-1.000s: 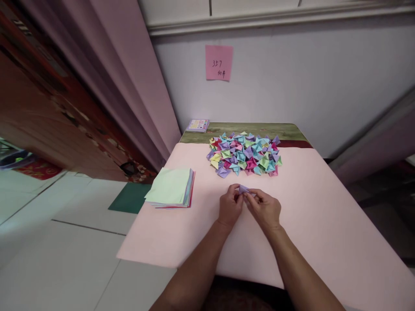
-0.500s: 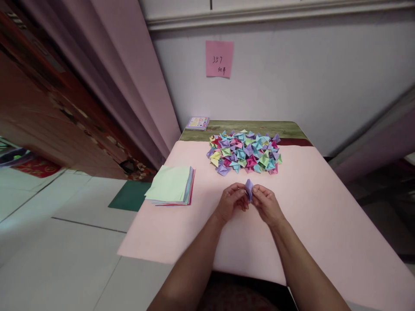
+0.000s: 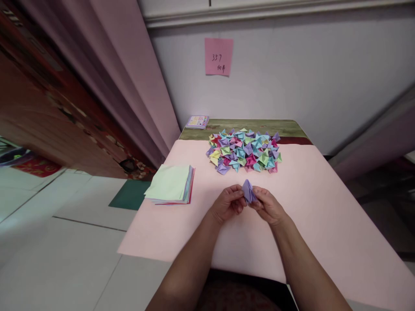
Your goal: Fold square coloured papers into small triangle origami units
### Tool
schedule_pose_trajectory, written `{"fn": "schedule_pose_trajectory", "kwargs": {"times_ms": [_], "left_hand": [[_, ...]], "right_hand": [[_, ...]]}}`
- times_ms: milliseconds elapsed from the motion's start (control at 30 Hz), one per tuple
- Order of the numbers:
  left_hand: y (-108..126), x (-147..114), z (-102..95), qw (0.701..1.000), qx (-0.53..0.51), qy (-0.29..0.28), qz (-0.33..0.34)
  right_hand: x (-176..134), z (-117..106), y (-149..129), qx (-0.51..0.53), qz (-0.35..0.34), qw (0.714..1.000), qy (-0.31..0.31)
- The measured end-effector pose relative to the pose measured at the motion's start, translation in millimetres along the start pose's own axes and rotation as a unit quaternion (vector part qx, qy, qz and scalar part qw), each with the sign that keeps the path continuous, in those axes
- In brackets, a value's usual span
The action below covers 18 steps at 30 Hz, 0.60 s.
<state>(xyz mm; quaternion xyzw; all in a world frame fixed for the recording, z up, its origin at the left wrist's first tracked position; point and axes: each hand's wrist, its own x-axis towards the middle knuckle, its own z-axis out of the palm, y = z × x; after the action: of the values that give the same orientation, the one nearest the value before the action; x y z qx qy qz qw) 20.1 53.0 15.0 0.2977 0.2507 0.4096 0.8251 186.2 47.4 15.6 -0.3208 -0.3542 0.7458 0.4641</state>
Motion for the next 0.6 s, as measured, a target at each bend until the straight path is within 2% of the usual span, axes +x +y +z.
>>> {"fn": "schedule_pose_trajectory", "kwargs": {"times_ms": [100, 200, 300, 433, 600], "left_hand": [[1.6, -0.1, 0.4, 1.0, -0.012, 0.01, -0.001], [1.1, 1.0, 3.6, 0.999, 0.018, 0.031, 0.009], [-1.4, 3.5, 6.1, 0.99, 0.085, 0.082, 0.073], [-5.1, 7.0, 3.7, 0.956, 0.198, 0.146, 0.159], [-6.2, 9.2, 0.0, 0.94, 0.199, 0.203, 0.187]], "right_hand": [[0.8, -1.4, 0.4, 0.032, -0.003, 0.999, 0.017], [2.0, 1.0, 2.2, 0.014, -0.014, 0.999, 0.034], [3.9, 3.5, 6.5, -0.048, -0.044, 0.996, 0.056], [6.6, 1.4, 12.7, -0.154, -0.098, 0.977, 0.107], [7.0, 1.4, 12.7, -0.18, -0.1, 0.974, 0.097]]}}
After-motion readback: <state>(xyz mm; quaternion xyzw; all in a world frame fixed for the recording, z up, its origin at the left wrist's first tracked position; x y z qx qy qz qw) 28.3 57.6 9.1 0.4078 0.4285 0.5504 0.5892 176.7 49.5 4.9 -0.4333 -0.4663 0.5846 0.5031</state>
